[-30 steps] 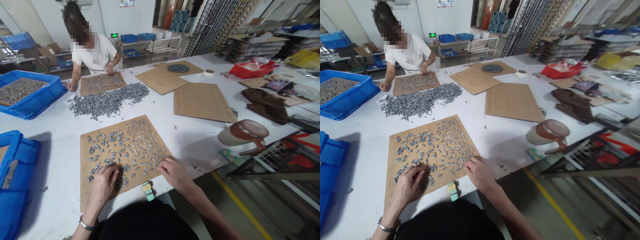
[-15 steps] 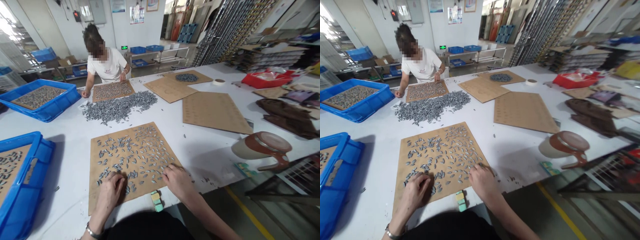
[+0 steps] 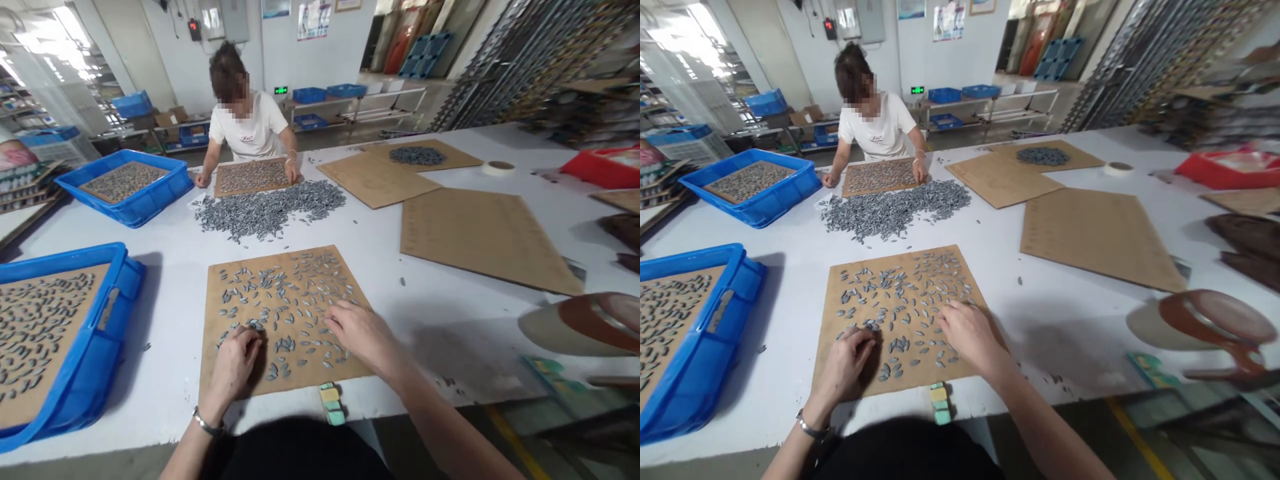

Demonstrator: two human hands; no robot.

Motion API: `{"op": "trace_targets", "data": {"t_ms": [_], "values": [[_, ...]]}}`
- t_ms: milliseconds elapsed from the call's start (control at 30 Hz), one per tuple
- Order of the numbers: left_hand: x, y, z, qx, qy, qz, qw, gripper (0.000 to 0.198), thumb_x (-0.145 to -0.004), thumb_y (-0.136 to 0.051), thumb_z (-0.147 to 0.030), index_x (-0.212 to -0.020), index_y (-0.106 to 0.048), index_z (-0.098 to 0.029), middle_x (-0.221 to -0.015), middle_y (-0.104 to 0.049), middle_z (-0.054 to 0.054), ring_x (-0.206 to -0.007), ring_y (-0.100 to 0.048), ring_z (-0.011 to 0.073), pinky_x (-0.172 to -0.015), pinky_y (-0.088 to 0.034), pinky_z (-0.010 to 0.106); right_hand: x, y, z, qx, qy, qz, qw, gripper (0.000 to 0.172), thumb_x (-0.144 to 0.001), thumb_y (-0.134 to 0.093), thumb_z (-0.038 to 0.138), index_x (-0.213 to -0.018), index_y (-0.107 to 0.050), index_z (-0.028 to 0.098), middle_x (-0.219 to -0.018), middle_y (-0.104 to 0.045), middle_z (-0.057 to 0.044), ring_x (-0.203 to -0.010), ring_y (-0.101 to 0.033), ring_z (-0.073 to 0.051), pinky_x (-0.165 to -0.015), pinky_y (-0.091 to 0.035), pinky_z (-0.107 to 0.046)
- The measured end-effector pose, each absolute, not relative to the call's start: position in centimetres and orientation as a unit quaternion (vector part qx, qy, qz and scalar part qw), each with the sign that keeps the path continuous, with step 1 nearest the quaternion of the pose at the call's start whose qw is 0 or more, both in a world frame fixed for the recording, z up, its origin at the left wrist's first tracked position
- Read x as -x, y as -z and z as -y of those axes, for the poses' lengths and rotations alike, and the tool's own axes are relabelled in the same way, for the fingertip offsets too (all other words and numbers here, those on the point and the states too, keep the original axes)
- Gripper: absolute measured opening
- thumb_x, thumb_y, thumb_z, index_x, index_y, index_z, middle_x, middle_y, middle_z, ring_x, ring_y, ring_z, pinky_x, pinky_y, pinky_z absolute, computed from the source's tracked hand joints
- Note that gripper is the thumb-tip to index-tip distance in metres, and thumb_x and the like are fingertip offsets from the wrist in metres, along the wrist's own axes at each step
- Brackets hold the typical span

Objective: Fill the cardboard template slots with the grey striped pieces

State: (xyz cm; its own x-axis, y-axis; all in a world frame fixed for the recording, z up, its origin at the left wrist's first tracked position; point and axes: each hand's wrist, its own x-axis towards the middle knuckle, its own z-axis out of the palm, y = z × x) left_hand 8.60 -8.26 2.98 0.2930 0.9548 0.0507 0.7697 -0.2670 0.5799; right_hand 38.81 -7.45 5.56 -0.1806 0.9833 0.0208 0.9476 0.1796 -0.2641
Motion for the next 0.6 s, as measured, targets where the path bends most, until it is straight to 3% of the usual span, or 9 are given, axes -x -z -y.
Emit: {"op": "trace_targets", "data": {"t_ms": [167, 400, 600], "values": [[-8.5, -3.4, 8.2, -0.752, -0.205, -0.575, 0.251, 0.022, -0.1, -0.052, -0.024, -0.094, -0.073, -0.021, -0.1, -0.074, 0.008, -0.094, -0.072, 0.0224, -0.087, -0.056, 0.034, -35.3, -5.2, 4.2, 0.58, -0.123, 0.803, 0.062, 0.019, -0.099, -0.057, 0.019, -0.091, -0.075, 0.021, -0.096, -0.074, -0.005, -0.085, -0.069, -0.018, -0.075, -0.044, -0.028], [-9.3, -3.1, 8.4, -0.755, -0.209, -0.564, 0.261, 0.018, -0.097, -0.056, -0.019, -0.095, -0.074, -0.022, -0.102, -0.074, 0.006, -0.096, -0.071, 0.0209, -0.09, -0.056, 0.033, -32.1, -5.6, 3.1, 0.594, -0.155, 0.788, -0.044, 0.027, -0.103, -0.052, 0.026, -0.1, -0.078, 0.018, -0.109, -0.076, -0.012, -0.099, -0.072, -0.023, -0.081, -0.047, -0.028], [-12.2, -2.9, 8.4, -0.784, -0.144, -0.556, 0.236, 0.016, -0.097, -0.059, -0.017, -0.093, -0.074, -0.02, -0.1, -0.073, 0.007, -0.093, -0.069, 0.0207, -0.087, -0.054, 0.031, -32.1, -5.2, 2.9, 0.598, -0.147, 0.785, -0.061, 0.026, -0.101, -0.052, 0.024, -0.103, -0.077, 0.016, -0.108, -0.076, -0.015, -0.101, -0.072, -0.025, -0.082, -0.048, -0.03]]}}
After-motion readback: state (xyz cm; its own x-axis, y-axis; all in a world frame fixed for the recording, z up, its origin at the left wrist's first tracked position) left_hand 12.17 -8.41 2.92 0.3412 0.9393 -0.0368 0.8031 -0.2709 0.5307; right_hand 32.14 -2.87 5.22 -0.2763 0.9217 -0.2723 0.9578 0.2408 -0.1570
